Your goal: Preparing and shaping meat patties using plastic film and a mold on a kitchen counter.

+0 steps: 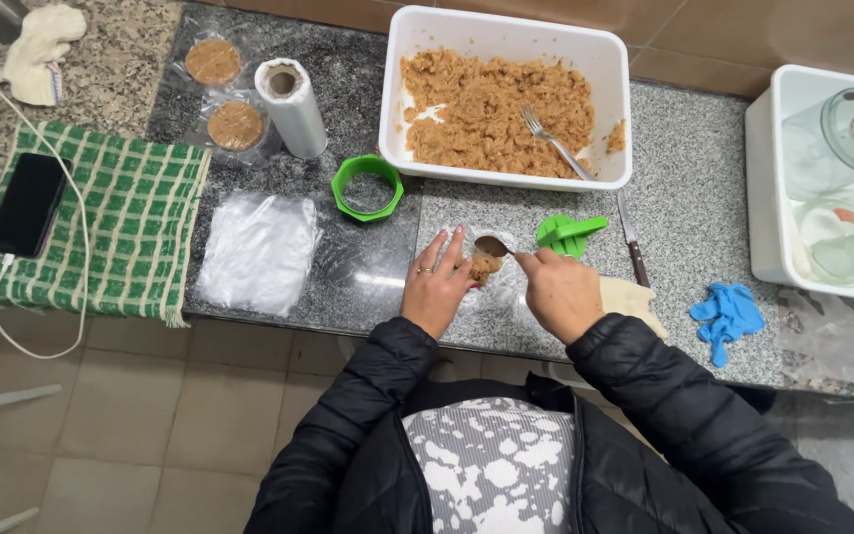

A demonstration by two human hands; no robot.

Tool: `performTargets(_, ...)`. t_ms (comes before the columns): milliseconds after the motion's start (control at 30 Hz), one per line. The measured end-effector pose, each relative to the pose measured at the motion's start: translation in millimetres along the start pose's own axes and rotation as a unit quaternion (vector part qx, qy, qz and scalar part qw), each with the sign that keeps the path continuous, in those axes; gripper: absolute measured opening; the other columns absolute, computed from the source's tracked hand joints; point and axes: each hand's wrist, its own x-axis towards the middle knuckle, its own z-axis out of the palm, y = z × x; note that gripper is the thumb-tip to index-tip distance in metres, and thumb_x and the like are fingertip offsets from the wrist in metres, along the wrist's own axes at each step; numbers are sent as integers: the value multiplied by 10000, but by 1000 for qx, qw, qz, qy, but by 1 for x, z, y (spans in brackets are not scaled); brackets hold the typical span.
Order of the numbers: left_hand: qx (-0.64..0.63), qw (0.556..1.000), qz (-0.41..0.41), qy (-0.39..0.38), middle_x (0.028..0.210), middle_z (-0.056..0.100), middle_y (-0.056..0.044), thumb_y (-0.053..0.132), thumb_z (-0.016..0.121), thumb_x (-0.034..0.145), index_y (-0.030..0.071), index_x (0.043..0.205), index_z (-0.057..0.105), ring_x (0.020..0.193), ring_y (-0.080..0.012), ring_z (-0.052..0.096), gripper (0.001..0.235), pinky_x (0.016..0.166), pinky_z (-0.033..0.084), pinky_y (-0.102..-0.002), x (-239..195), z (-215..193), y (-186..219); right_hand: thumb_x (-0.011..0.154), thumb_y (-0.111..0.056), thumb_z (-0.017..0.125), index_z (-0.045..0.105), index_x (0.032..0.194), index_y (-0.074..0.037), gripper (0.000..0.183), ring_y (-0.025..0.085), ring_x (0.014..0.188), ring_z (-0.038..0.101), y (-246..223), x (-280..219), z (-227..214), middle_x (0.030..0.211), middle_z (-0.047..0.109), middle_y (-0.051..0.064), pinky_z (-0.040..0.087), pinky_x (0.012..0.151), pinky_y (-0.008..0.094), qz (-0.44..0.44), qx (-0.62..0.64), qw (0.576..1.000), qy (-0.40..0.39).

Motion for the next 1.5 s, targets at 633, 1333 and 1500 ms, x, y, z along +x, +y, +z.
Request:
performTargets(633, -6, 998, -38, -42, 1616, 363, -166, 255, 753, 871, 19, 1293, 677, 1459, -385, 353, 489, 1134, 383, -483, 5, -5, 6, 900, -101, 663, 796, 1049, -171, 212, 339, 750, 653, 17, -15, -26, 859, 681, 94, 513, 661, 459, 63, 175, 982, 42)
performTargets(1333, -105, 979, 158, -76, 1585, 410, -170, 257, 762, 843, 19, 1344, 613, 1414, -327, 443, 575, 1142, 404, -450, 53, 22, 116, 841, 5, 620, 673, 1217, -55, 384, 350, 1048, 668, 94, 16, -51, 1110, 717, 130, 455, 881, 483, -66, 101, 973, 197)
performTargets(1500, -91, 966, 235, -58, 1510, 517, -142, 215, 690, 804, 36, 1197, 682, 1332, -290, 517, 431, 1060, 460, -416, 65, 101, 134, 738, -93, 769, 653, 1180, -14, 464, 418, 951, 630, 115, -116, 8, 1026, 681, 208, 506, 813, 482, 166, 128, 976, 51)
